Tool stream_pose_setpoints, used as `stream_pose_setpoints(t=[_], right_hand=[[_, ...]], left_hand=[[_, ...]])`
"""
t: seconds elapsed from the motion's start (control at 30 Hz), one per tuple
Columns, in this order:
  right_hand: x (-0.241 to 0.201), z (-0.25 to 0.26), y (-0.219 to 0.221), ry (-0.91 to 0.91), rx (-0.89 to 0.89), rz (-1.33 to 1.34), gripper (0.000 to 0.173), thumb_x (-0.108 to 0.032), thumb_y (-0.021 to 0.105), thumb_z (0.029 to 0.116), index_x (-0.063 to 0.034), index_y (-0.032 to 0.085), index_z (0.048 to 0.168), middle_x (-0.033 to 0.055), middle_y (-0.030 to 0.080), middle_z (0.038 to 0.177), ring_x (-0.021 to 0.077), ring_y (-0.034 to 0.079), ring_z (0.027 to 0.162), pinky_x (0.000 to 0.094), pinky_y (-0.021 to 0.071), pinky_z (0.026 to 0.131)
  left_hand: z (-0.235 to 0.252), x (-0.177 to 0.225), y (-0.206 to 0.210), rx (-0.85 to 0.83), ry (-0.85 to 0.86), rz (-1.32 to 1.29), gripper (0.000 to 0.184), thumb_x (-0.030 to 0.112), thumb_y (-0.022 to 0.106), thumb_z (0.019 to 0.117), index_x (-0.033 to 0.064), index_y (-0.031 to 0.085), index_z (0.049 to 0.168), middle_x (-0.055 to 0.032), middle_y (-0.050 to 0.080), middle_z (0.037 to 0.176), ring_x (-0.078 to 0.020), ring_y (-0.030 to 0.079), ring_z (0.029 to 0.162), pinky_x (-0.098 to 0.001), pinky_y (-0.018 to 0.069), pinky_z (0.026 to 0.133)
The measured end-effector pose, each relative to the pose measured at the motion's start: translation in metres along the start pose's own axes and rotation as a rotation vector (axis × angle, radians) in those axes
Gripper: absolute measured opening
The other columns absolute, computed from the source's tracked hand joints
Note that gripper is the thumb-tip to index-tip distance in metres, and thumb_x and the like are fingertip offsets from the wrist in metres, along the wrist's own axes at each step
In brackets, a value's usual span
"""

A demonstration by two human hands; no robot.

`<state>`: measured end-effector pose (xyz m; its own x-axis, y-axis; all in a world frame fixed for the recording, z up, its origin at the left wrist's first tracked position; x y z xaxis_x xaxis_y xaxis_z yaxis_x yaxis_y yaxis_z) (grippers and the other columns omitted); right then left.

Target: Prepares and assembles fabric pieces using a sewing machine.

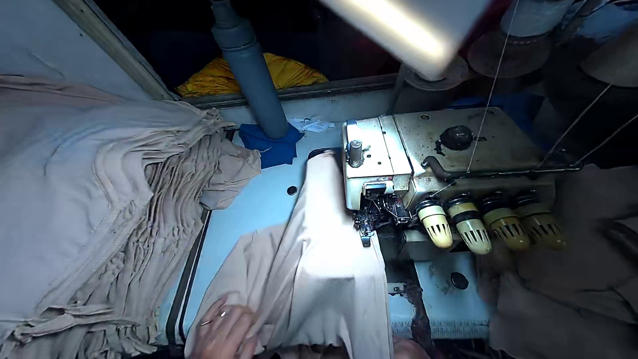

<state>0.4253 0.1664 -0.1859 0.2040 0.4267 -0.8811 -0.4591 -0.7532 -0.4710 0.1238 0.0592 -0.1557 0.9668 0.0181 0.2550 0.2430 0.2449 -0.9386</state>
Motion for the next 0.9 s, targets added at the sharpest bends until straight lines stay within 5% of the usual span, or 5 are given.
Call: stream_pose_setpoints(t=[0.23,0.37,0.5,0.7,0.9], right_hand=[[-0.057,0.028,-0.008,-0.225,-0.001,0.616,0.024,-0.004,0.056,0.1019,0.008,0.066,0.084,0.0072,0.064,0.07,0.0007,0.059,0.064,0.0171,0.0484,0.062],[-0.056,0.03,0.013,-0.293,-0.093,0.257,0.034,-0.019,0.056,0.1043,0.0037,0.069,0.082,0.0142,0.067,0.073,0.0203,0.068,0.072,0.0373,0.0554,0.07],[-0.037,0.012,0.035,0.109,-0.521,-0.204,0.038,-0.027,0.058,0.1031,0.0071,0.068,0.09,0.0273,0.07,0.091,0.0464,0.069,0.097,0.0642,0.0516,0.085],[-0.017,-0.015,0.04,0.439,-0.309,0.612,0.023,-0.004,0.074,0.0856,0.0001,0.063,0.105,0.0025,0.072,0.088,0.0095,0.069,0.074,0.0282,0.0593,0.069],[-0.018,-0.026,0.048,0.505,-0.177,1.006,0.023,-0.011,0.052,0.0979,-0.0082,0.059,0.119,0.0029,0.074,0.103,0.0154,0.075,0.082,0.0309,0.062,0.061]], left_hand=[[0.05,-0.036,-0.12,0.447,-0.02,0.329,0.029,0.01,0.048,0.0944,-0.0119,0.068,0.097,-0.0303,0.069,0.094,-0.0487,0.068,0.092,-0.0658,0.0402,0.102],[0.106,-0.015,-0.114,0.272,-0.225,0.142,0.022,0.009,0.059,0.1005,-0.0064,0.068,0.113,-0.029,0.066,0.118,-0.0506,0.062,0.11,-0.0702,0.0424,0.097],[0.091,0.074,-0.069,0.211,-0.084,-0.2,0.023,0.015,0.063,0.0971,0.0034,0.072,0.115,-0.0109,0.071,0.119,-0.026,0.066,0.113,-0.0519,0.0503,0.101],[-0.008,0.148,0.028,-0.005,-0.136,-0.61,0.026,0.031,0.074,0.0888,0.0047,0.073,0.091,-0.0029,0.07,0.079,-0.0093,0.066,0.065,-0.0267,0.0578,0.06],[-0.036,0.141,0.044,0.044,-0.188,-0.59,0.013,0.015,0.066,0.0894,0.0062,0.076,0.089,-0.001,0.074,0.083,-0.0038,0.07,0.071,-0.0204,0.0598,0.068]])
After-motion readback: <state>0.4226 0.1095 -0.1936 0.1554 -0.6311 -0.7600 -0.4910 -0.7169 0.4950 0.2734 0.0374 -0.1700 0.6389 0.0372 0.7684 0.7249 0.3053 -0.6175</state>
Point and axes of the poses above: each hand's wrist, its own z-axis towards the middle knuckle, its own y-axis out of the palm, x = y × z, the point moved 4 cm from there along z, towards the middle knuckle
